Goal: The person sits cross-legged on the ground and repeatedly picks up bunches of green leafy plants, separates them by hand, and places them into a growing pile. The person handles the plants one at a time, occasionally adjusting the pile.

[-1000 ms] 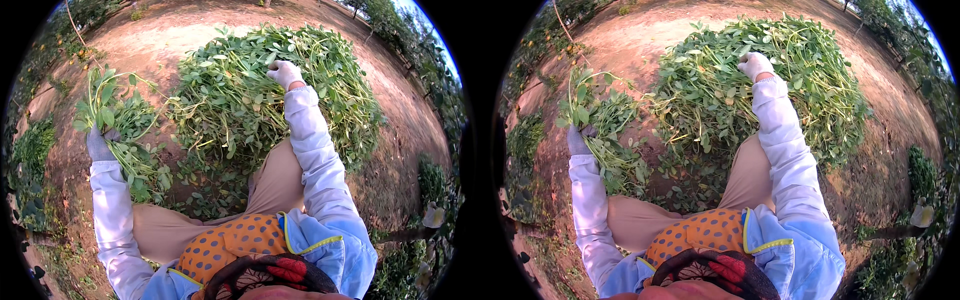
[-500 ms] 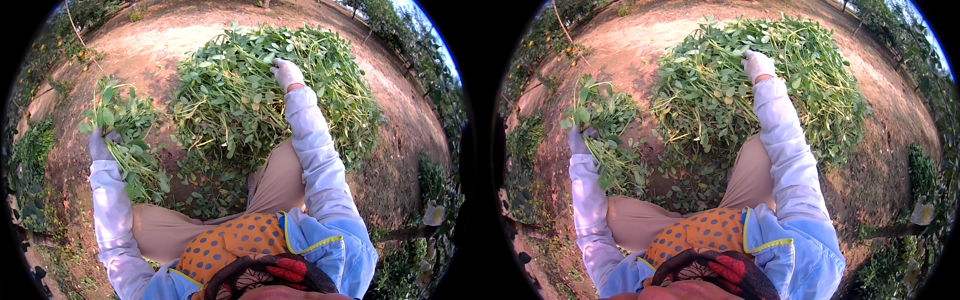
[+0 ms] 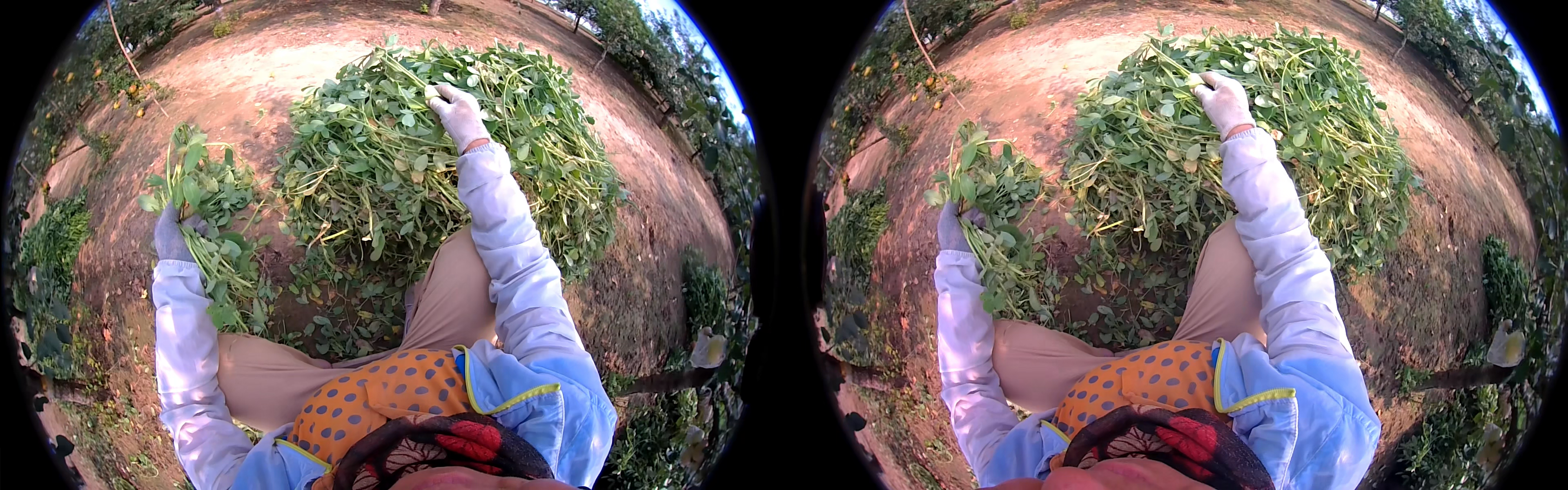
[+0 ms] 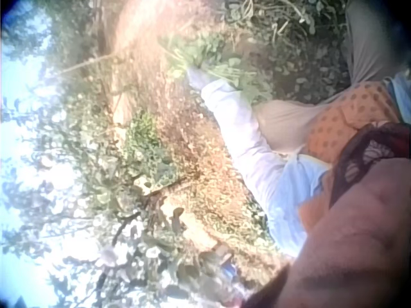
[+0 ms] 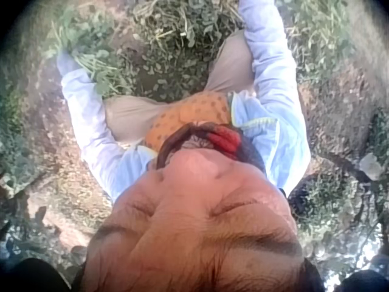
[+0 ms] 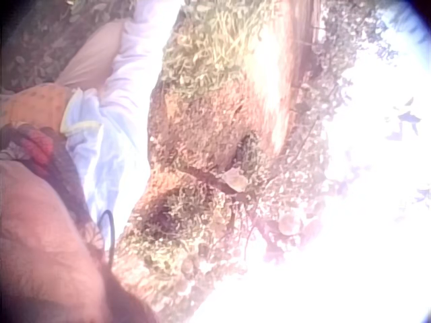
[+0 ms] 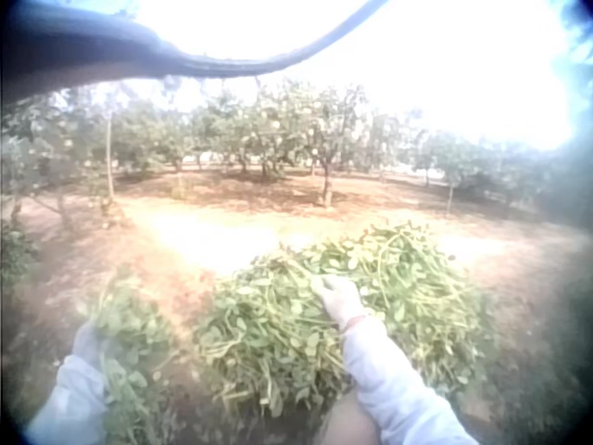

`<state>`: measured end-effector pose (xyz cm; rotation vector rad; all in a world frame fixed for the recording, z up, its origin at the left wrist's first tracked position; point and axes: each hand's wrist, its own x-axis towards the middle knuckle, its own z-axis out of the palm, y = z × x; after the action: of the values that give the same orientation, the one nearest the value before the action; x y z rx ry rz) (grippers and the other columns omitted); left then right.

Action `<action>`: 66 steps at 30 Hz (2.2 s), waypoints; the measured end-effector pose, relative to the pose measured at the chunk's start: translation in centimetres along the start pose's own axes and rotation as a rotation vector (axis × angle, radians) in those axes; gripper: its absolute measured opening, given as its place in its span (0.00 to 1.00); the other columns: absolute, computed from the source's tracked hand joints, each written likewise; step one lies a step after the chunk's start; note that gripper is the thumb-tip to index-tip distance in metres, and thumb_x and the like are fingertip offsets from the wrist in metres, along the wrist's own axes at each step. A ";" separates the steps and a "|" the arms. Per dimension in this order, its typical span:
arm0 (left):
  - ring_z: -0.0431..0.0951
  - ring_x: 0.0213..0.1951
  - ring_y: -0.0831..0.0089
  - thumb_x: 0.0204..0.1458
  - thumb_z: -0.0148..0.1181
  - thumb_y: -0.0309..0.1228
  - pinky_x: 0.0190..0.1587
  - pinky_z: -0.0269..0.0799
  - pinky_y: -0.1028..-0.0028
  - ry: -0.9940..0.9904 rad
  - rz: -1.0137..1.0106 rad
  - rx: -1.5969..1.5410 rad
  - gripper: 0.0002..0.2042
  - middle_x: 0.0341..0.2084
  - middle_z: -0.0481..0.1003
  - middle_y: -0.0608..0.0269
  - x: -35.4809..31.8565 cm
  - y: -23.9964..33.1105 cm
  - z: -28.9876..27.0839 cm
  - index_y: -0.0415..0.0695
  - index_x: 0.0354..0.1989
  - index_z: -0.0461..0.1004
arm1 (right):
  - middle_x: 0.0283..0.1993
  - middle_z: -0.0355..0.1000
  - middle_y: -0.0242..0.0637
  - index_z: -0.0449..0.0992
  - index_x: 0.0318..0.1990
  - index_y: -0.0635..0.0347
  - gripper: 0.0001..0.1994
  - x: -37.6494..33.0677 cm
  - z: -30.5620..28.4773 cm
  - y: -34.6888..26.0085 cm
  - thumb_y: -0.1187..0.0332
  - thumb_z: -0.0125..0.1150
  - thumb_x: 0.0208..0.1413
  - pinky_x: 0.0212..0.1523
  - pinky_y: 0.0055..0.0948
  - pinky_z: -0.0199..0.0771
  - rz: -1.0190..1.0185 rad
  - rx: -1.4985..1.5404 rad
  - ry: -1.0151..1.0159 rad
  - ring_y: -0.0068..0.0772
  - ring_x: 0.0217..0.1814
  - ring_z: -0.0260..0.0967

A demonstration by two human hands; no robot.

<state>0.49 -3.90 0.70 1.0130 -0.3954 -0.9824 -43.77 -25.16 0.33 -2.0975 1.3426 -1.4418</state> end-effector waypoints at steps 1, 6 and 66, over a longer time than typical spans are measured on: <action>0.59 0.12 0.78 0.60 0.55 0.38 0.16 0.59 0.77 -0.007 0.000 0.000 0.11 0.14 0.63 0.71 -0.2 0.1 0.0 0.44 0.34 0.73 | 0.40 0.79 0.44 0.79 0.46 0.63 0.15 0.0 0.0 -0.4 0.66 0.63 0.52 0.44 0.29 0.73 0.075 0.172 0.004 0.36 0.39 0.77; 0.60 0.13 0.77 0.60 0.54 0.37 0.17 0.59 0.77 -0.064 -0.057 -0.021 0.10 0.16 0.65 0.69 0.6 -0.2 -0.5 0.43 0.34 0.74 | 0.35 0.79 0.34 0.79 0.46 0.63 0.14 0.2 -0.1 -0.2 0.69 0.63 0.51 0.44 0.23 0.71 0.109 0.253 -0.017 0.26 0.37 0.74; 0.62 0.18 0.80 0.58 0.53 0.32 0.22 0.57 0.78 -0.171 -0.112 -0.125 0.19 0.21 0.67 0.72 0.8 -0.1 -0.9 0.36 0.56 0.68 | 0.42 0.77 0.48 0.80 0.45 0.58 0.15 0.8 2.1 -1.6 0.61 0.56 0.55 0.51 0.39 0.72 0.171 -0.324 -0.213 0.49 0.48 0.74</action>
<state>1.51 -4.09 0.02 0.8476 -0.4164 -1.1848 -41.04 -25.52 0.91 -2.1848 1.7094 -0.9552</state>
